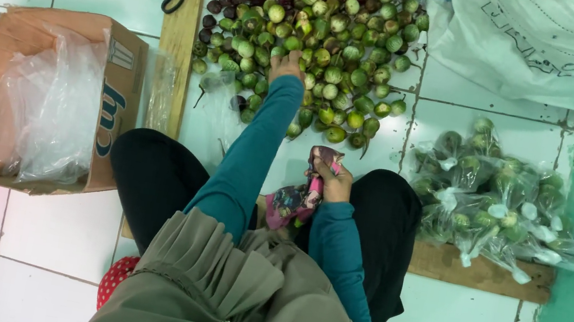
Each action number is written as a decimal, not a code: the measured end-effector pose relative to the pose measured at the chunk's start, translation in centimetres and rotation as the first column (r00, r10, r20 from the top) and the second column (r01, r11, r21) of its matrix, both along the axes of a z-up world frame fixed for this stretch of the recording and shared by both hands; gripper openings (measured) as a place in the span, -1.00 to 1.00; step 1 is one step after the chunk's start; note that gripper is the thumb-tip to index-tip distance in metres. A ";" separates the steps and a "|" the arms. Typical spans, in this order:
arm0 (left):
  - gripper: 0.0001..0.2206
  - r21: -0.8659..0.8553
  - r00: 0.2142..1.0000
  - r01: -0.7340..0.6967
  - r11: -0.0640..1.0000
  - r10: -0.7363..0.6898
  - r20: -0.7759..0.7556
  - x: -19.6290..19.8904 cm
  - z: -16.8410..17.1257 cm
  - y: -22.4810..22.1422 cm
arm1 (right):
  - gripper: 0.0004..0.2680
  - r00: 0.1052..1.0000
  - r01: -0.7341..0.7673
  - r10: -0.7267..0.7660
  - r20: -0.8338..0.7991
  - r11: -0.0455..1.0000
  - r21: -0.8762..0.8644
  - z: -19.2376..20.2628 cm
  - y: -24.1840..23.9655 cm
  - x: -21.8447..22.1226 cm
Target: Bagging small green fruits into plastic bags while sitting on the floor
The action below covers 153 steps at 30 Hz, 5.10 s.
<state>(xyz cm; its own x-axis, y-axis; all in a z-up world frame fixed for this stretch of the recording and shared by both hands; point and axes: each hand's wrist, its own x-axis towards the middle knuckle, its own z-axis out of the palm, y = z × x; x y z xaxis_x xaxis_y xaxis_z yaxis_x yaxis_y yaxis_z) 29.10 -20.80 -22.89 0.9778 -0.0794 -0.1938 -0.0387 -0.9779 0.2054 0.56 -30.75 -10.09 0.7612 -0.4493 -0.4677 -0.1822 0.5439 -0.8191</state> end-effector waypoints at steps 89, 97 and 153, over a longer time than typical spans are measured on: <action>-0.42 -0.923 0.978 -0.198 0.331 0.005 -0.209 -31.1 1.1 13.4 | -0.85 0.834 -0.242 0.514 -0.198 0.019 -0.970 -7.0 9.0 -8.8; -0.43 -0.801 0.997 0.072 0.594 -0.057 0.047 -32.0 0.3 13.5 | -0.82 0.851 -0.289 0.521 -0.062 0.367 -0.884 -6.6 8.2 -7.4; -0.49 -0.558 0.684 -0.729 -0.396 -0.426 -0.592 -31.2 -0.4 14.3 | -0.83 0.784 -0.062 0.603 0.147 0.313 -0.948 -7.1 7.4 -6.7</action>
<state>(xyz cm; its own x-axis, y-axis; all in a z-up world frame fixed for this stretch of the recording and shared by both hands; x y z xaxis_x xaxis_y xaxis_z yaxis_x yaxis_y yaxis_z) -2.05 -6.55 -23.29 0.7263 -0.5427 -0.4219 0.6874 0.5710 0.4489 -6.18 -23.31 -17.24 0.9137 -0.0247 0.4057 0.3291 -0.5409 -0.7740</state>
